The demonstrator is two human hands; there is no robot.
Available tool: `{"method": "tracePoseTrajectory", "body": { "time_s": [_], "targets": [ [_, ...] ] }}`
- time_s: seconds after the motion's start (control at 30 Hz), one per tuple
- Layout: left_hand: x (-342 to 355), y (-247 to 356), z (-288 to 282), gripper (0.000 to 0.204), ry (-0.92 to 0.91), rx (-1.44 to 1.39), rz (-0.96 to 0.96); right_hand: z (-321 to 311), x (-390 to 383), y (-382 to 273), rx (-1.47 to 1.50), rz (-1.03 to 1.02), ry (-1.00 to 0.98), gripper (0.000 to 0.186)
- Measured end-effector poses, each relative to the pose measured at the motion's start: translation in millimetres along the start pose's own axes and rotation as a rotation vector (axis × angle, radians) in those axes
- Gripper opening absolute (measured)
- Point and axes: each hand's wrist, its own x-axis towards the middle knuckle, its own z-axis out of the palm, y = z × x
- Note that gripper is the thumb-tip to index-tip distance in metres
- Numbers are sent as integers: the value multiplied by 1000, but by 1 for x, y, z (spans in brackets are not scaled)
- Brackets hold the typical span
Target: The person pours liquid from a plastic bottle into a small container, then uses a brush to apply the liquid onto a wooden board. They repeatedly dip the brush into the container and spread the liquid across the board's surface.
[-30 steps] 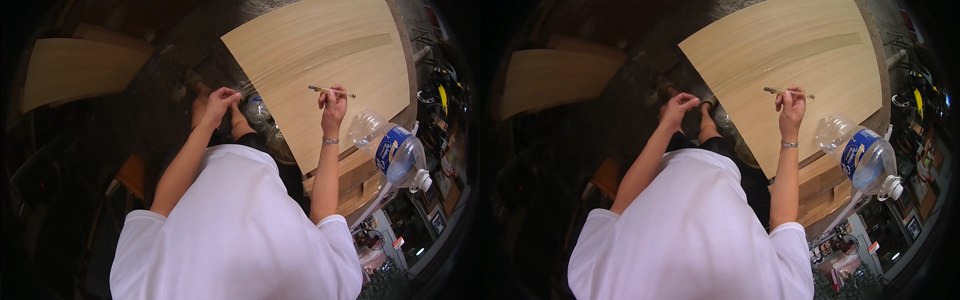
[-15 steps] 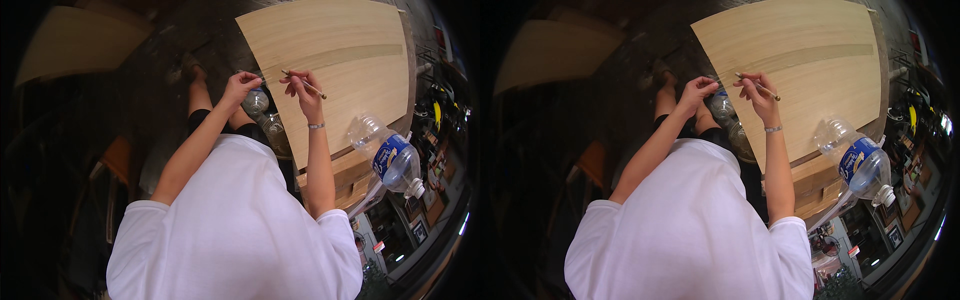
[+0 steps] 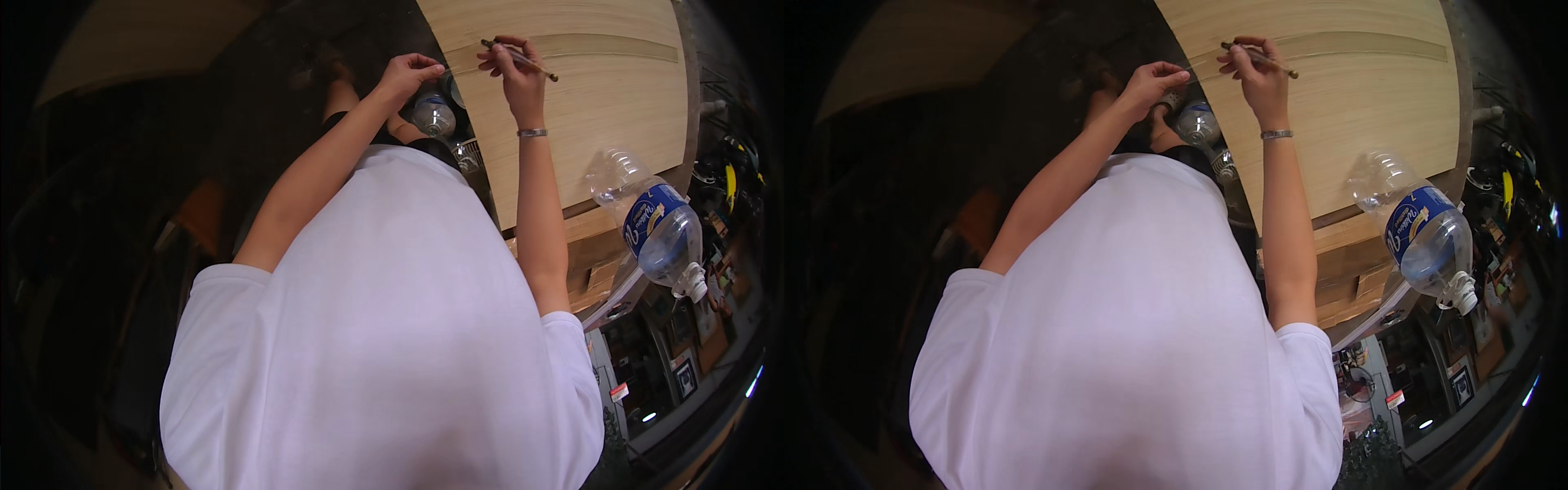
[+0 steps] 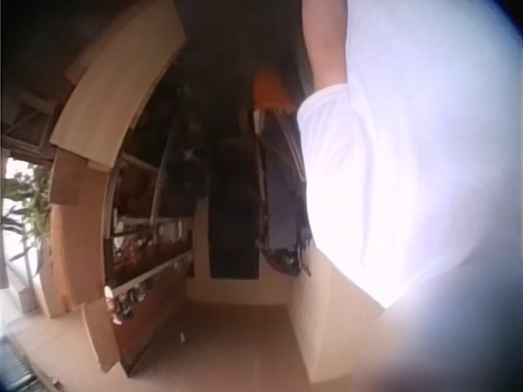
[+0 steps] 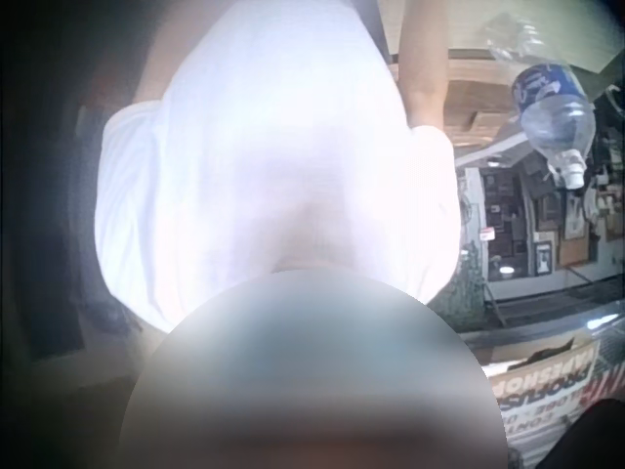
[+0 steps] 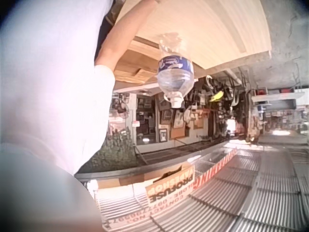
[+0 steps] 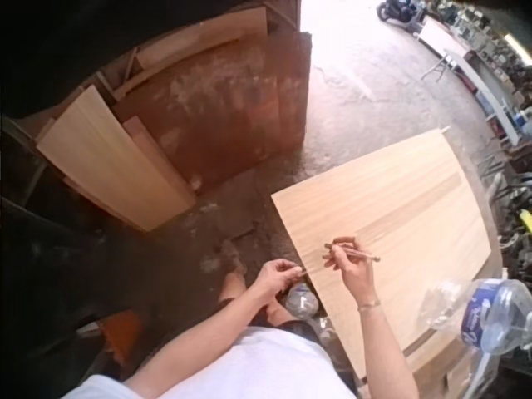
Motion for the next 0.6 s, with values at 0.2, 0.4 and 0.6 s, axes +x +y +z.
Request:
{"method": "tracePoseTrajectory", "body": {
  "time_s": [0.2,0.4,0.6],
  "targets": [
    [-9,-12,6,31,48,-7,20,11,-13,22,-150,24,-71,13],
    [-2,-8,11,27,87,0,59,13,6,23,-394,-112,-98,15],
    [-4,-17,13,25,117,-13,117,21,8,26,-455,-133,-189,15]
  ]
}}
